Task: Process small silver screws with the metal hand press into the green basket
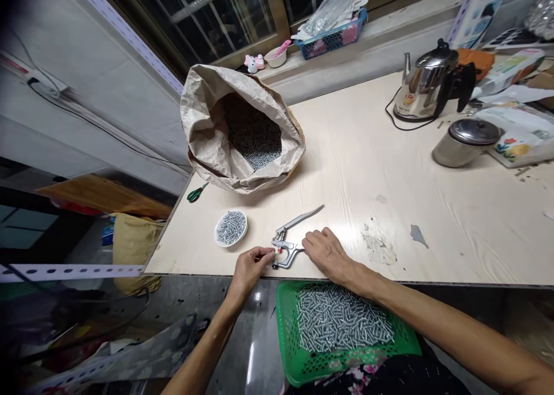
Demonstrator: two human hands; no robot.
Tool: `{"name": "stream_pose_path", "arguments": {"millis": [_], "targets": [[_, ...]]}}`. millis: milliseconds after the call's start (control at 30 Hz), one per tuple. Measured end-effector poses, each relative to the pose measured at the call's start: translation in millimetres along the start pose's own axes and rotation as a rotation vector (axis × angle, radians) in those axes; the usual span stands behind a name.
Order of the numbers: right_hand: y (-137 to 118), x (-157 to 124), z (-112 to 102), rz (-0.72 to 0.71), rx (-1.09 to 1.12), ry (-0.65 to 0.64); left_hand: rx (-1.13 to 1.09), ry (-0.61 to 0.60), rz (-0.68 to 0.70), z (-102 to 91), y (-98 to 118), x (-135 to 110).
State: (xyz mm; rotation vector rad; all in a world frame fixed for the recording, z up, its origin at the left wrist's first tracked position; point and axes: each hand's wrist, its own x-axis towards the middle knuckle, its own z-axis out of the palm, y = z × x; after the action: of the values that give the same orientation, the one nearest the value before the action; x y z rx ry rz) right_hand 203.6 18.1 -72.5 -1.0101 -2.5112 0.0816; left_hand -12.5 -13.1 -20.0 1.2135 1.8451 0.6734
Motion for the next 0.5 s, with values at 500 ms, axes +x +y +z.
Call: {"name": "stream_pose_path", "arguments": {"millis": [500], "targets": [[4, 0, 4, -0.015, -0.007, 0.033, 0.283, -0.37, -0.133, -10.3, 6, 25]]}}
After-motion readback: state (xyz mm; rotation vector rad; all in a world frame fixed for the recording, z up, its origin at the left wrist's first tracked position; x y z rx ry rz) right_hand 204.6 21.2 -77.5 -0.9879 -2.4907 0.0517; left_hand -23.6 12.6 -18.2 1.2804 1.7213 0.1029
